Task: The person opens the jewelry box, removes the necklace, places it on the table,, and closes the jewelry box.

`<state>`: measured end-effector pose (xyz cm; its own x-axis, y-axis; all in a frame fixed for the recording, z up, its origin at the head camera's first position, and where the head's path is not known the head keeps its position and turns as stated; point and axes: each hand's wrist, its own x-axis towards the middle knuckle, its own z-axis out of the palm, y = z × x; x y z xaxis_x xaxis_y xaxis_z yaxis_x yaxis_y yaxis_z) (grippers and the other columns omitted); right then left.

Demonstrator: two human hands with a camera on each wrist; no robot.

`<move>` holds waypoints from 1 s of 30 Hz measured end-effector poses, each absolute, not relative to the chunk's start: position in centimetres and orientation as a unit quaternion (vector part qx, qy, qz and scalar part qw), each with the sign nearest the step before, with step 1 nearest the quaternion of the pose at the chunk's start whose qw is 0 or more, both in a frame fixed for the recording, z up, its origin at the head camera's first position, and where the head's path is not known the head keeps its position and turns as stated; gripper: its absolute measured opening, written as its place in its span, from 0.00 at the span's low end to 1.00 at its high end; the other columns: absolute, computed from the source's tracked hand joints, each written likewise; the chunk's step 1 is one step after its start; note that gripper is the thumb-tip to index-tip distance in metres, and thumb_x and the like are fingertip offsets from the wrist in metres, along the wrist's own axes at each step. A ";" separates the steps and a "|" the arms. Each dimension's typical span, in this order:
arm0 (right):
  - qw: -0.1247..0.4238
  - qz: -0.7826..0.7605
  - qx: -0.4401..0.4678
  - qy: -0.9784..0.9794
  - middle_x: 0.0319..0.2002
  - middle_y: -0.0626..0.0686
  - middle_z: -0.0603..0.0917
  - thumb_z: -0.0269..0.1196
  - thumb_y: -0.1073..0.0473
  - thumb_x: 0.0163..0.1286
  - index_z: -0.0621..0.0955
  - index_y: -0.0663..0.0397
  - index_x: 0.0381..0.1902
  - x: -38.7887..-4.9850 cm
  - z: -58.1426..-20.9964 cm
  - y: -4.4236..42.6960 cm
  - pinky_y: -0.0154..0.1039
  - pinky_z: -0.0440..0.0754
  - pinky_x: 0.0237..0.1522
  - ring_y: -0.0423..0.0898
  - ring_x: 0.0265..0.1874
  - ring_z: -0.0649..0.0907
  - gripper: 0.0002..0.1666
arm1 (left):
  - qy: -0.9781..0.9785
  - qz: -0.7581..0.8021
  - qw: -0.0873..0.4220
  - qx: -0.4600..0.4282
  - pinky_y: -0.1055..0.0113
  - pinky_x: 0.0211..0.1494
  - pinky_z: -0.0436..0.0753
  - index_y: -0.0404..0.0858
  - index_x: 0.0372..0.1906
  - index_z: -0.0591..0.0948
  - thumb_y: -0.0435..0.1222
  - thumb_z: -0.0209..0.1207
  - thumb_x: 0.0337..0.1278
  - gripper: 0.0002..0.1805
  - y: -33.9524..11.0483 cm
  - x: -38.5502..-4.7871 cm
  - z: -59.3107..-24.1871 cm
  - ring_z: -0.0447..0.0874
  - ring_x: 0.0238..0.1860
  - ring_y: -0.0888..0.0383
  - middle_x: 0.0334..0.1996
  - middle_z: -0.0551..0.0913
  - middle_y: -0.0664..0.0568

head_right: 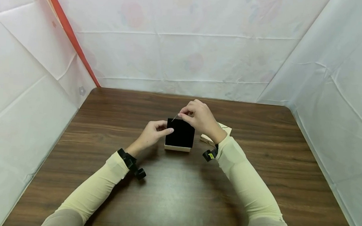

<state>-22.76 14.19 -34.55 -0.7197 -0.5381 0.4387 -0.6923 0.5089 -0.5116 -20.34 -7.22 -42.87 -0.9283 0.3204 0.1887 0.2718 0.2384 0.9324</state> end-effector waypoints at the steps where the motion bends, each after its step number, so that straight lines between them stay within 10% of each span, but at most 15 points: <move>1: 0.113 0.343 0.359 -0.861 0.29 0.51 0.84 0.68 0.62 0.63 0.88 0.55 0.32 -22.7 -34.5 14.2 0.39 0.75 0.33 0.45 0.32 0.77 0.03 | 0.785 0.591 0.018 0.183 0.74 0.35 0.75 0.27 0.42 0.84 0.31 0.61 0.62 0.10 -7.2 -20.4 -42.9 0.75 0.28 0.66 0.33 0.85 0.40; 30: 0.190 0.325 0.381 -0.845 0.27 0.53 0.84 0.68 0.64 0.62 0.87 0.58 0.31 -22.3 -35.1 14.2 0.39 0.70 0.31 0.47 0.28 0.74 0.03 | 0.774 0.621 -0.010 0.122 0.76 0.35 0.75 0.27 0.43 0.83 0.33 0.66 0.57 0.13 -6.8 -20.5 -44.4 0.77 0.29 0.66 0.31 0.86 0.39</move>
<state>-22.35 14.16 -35.08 -0.6381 -0.5197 0.5681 -0.7664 0.4989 -0.4045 -20.46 -6.79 -44.36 -0.9702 0.1755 0.1671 0.2013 0.1999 0.9589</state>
